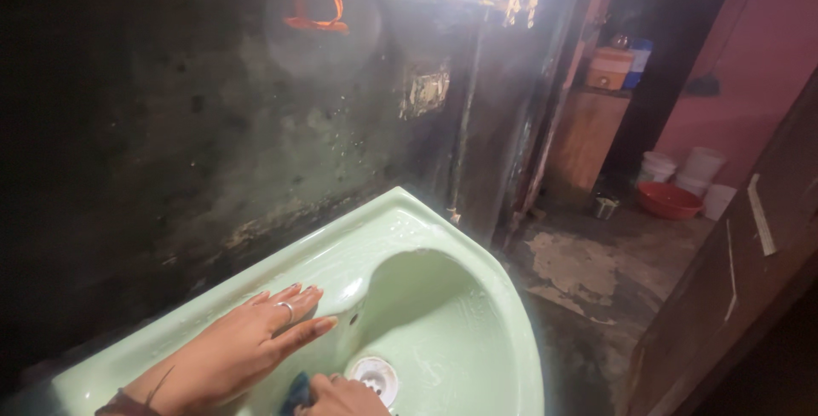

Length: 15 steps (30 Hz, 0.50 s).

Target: The person cleans the interior and edges of a sink using a blue sponge.

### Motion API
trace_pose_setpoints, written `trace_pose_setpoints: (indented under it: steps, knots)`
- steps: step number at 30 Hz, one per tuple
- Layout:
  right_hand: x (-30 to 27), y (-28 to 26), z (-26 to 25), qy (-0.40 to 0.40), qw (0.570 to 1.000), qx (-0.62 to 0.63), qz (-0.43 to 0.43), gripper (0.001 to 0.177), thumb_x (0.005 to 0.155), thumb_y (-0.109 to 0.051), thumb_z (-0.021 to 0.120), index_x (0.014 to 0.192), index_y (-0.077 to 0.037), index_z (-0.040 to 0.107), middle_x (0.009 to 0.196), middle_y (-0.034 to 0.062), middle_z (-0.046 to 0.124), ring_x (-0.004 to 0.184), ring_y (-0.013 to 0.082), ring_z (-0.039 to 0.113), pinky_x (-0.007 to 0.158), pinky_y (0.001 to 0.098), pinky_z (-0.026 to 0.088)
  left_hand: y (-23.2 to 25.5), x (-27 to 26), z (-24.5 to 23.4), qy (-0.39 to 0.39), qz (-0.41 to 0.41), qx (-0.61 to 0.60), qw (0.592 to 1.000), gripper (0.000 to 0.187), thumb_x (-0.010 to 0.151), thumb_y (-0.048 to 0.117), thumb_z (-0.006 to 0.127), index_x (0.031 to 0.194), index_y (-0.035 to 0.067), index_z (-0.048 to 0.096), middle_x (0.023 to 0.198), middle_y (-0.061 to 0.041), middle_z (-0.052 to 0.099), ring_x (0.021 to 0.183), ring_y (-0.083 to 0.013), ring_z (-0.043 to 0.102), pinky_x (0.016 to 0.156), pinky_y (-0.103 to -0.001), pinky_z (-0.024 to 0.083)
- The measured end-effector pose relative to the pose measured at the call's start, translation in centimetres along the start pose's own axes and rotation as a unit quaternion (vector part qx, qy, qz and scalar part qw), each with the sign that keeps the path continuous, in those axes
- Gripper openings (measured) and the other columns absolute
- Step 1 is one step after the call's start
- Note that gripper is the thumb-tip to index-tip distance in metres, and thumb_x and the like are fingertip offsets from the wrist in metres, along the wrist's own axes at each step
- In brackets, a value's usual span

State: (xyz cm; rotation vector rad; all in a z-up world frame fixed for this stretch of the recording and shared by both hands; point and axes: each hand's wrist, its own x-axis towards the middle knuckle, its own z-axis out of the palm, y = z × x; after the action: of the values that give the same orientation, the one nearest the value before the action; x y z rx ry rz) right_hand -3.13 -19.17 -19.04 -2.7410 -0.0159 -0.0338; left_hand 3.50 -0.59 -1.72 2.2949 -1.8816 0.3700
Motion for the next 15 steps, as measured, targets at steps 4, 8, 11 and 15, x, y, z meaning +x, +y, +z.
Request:
trace_pose_setpoints:
  steps: [4, 8, 11, 15]
  knots:
    - [-1.3, 2.6, -2.6, -0.004, 0.969, -0.168, -0.180, 0.025, 0.092, -0.023, 0.059, 0.106, -0.016, 0.078, 0.106, 0.0234, 0.061, 0.098, 0.0425, 0.068, 0.082, 0.0551, 0.053, 1.2, 1.1, -0.9, -0.057, -0.245, -0.190, 0.949, 0.055, 0.100, 0.049, 0.046, 0.150, 0.025, 0.050, 0.163, 0.001, 0.044, 0.155, -0.0182, 0.034, 0.125, -0.035, 0.021]
    - [-0.2, 4.3, -1.0, -0.020, 0.969, -0.146, -0.201, 0.027, 0.094, -0.023, 0.055, 0.108, -0.015, 0.075, 0.104, 0.0259, 0.063, 0.097, 0.0423, 0.069, 0.079, 0.0557, 0.055, 0.9, 1.2, -1.7, -0.069, -0.190, -0.186, 0.961, 0.062, 0.099, 0.050, 0.038, 0.155, 0.030, 0.057, 0.163, 0.001, 0.043, 0.153, -0.0195, 0.032, 0.123, -0.035, 0.022]
    - [-0.3, 7.8, 3.0, -0.039, 0.987, -0.075, -0.136, 0.026, 0.098, -0.022, 0.054, 0.115, -0.008, 0.069, 0.107, 0.0293, 0.066, 0.095, 0.0436, 0.071, 0.077, 0.0573, 0.056, 1.0, 1.9, -1.7, -0.085, -0.241, -0.195, 0.947, 0.064, 0.096, 0.053, 0.042, 0.153, 0.029, 0.057, 0.162, 0.004, 0.044, 0.153, -0.0176, 0.034, 0.123, -0.032, 0.027]
    - [-0.5, 14.7, 2.0, -0.096, 0.983, -0.108, -0.110, 0.029, 0.102, -0.025, 0.053, 0.121, -0.005, 0.063, 0.107, 0.0277, 0.069, 0.096, 0.0442, 0.072, 0.079, 0.0569, 0.057, 2.8, 2.6, -1.3, -0.062, -0.281, -0.111, 0.951, 0.071, 0.097, 0.060, 0.053, 0.156, 0.021, 0.051, 0.164, -0.005, 0.042, 0.151, -0.0260, 0.033, 0.122, -0.039, 0.025]
